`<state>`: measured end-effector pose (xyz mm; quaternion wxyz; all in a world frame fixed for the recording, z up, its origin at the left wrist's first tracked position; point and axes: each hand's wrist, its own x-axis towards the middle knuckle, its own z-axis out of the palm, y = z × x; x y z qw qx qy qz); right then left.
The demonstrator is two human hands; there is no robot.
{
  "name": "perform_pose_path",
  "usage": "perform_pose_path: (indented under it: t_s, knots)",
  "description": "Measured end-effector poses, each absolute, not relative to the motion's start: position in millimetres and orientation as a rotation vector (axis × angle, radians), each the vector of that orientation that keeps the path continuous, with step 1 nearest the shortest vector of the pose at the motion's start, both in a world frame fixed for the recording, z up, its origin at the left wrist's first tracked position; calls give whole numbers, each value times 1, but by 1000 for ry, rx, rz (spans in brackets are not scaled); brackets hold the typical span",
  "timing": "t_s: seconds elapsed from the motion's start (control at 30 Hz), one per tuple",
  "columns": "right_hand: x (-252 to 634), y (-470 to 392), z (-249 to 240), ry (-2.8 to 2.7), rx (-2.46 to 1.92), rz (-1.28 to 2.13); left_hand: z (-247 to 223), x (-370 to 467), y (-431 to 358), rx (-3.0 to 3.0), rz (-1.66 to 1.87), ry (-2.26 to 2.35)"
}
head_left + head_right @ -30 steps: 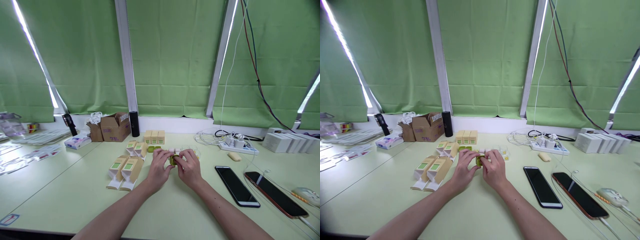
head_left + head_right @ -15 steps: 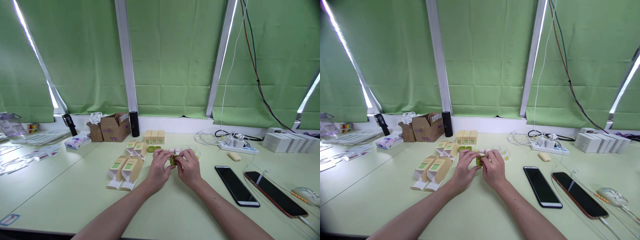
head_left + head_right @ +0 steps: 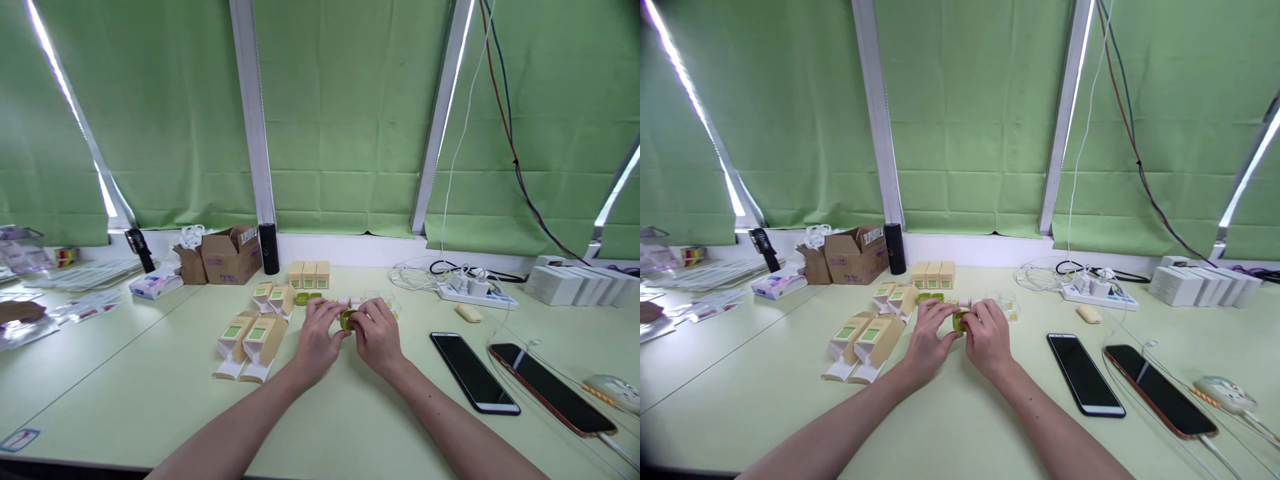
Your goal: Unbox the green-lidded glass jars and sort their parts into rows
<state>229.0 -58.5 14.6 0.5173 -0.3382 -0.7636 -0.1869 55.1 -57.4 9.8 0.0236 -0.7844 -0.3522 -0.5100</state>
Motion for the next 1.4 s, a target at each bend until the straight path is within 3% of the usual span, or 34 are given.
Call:
perform_pose_path:
  t_s: [1.4]
  knots:
    - [227,-60,15,-1835,-800,-472,10,54,-57,-2368,-1560,-1176]
